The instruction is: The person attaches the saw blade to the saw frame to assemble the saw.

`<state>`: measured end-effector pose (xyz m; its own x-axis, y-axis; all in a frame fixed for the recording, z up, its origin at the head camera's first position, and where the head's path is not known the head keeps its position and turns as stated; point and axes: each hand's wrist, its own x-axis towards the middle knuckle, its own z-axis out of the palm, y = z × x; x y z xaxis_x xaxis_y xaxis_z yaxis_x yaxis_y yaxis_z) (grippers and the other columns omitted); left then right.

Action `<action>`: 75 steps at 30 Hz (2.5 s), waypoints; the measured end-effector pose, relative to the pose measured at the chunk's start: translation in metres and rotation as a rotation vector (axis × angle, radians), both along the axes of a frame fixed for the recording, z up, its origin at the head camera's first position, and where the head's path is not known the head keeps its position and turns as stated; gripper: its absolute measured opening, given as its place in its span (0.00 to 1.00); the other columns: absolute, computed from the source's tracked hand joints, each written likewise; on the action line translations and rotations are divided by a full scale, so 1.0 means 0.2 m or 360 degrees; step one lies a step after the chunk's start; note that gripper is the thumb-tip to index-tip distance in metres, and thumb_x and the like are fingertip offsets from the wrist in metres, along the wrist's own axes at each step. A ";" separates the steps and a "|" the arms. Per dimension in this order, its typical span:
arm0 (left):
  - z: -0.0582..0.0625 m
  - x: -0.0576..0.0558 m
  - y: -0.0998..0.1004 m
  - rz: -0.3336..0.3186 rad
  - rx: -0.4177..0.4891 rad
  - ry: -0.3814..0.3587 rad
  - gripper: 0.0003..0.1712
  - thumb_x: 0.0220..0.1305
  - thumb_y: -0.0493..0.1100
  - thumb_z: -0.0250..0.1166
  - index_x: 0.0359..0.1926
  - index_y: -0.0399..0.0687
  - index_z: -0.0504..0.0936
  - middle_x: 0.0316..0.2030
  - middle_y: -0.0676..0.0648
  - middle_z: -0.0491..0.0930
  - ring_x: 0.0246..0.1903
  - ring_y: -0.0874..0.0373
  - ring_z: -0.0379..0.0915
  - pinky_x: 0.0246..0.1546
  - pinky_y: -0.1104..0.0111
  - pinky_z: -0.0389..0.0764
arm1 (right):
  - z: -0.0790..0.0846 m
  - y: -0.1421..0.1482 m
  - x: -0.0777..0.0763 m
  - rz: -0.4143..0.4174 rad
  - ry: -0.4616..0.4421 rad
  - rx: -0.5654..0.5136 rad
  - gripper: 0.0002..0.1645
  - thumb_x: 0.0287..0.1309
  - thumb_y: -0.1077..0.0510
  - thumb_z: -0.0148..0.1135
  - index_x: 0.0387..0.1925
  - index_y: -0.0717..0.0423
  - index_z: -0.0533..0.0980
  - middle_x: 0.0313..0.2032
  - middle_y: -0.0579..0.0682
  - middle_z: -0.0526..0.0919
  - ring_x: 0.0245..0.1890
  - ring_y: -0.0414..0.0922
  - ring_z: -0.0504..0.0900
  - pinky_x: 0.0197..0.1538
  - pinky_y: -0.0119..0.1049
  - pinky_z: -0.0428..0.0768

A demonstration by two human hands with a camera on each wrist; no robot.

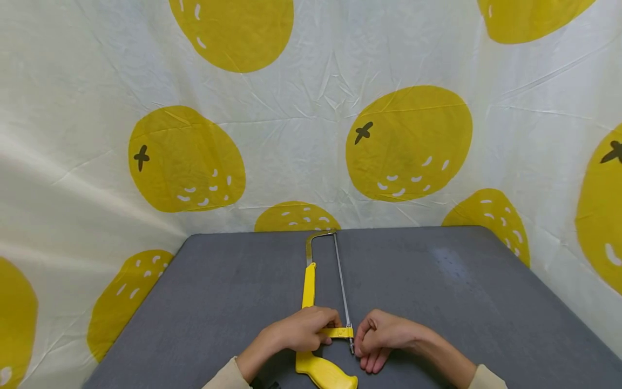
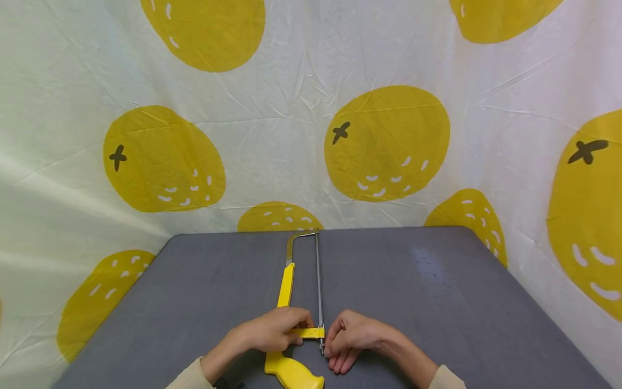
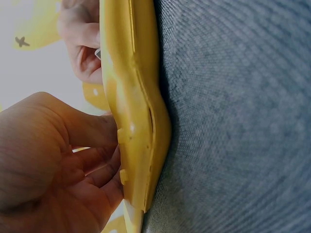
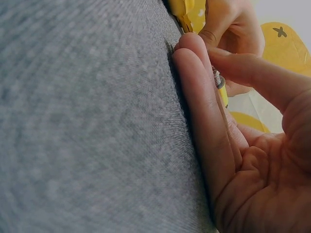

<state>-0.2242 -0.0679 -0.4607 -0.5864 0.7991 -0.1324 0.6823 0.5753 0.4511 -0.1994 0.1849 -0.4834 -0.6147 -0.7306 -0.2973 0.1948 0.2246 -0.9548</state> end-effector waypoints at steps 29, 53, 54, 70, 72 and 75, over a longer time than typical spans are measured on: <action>0.00 0.00 0.00 0.0009 0.0016 -0.0015 0.13 0.67 0.36 0.69 0.48 0.55 0.81 0.37 0.62 0.79 0.33 0.71 0.70 0.42 0.78 0.76 | 0.02 -0.01 0.02 -0.0061 0.0029 0.0053 0.17 0.65 0.55 0.68 0.38 0.68 0.85 0.23 0.47 0.88 0.20 0.35 0.86 0.25 0.30 0.83; -0.01 0.00 0.00 0.0020 -0.0004 -0.0025 0.13 0.67 0.37 0.69 0.49 0.55 0.81 0.37 0.62 0.79 0.34 0.70 0.71 0.42 0.77 0.76 | 0.03 -0.02 0.02 -0.0065 0.0003 0.0046 0.16 0.66 0.56 0.66 0.39 0.70 0.85 0.23 0.47 0.88 0.21 0.34 0.86 0.25 0.29 0.83; -0.01 0.00 0.00 0.0026 -0.0004 -0.0030 0.13 0.67 0.36 0.69 0.49 0.55 0.81 0.37 0.62 0.79 0.33 0.70 0.71 0.42 0.77 0.76 | 0.03 -0.02 0.02 -0.0059 -0.0001 0.0042 0.16 0.66 0.56 0.66 0.39 0.70 0.85 0.23 0.47 0.88 0.21 0.34 0.86 0.26 0.29 0.83; -0.01 -0.01 0.01 0.0015 -0.0009 -0.0007 0.13 0.67 0.37 0.69 0.49 0.56 0.81 0.37 0.62 0.79 0.33 0.70 0.70 0.41 0.77 0.76 | 0.02 0.00 0.02 -0.0004 -0.0050 -0.0032 0.15 0.65 0.60 0.64 0.42 0.71 0.83 0.25 0.48 0.89 0.24 0.36 0.88 0.28 0.30 0.84; -0.01 -0.01 0.00 0.0020 -0.0016 -0.0006 0.13 0.67 0.37 0.69 0.49 0.56 0.81 0.37 0.62 0.79 0.33 0.70 0.70 0.41 0.77 0.76 | 0.02 0.00 0.01 0.0007 -0.0054 -0.0037 0.15 0.65 0.60 0.64 0.43 0.71 0.83 0.26 0.48 0.89 0.25 0.36 0.88 0.29 0.30 0.85; -0.01 -0.01 0.01 0.0025 -0.0018 -0.0002 0.13 0.67 0.37 0.69 0.49 0.56 0.81 0.37 0.62 0.79 0.33 0.70 0.71 0.41 0.77 0.76 | 0.02 0.00 0.00 0.0016 -0.0043 -0.0039 0.14 0.64 0.61 0.63 0.43 0.71 0.83 0.27 0.48 0.89 0.26 0.36 0.88 0.29 0.31 0.85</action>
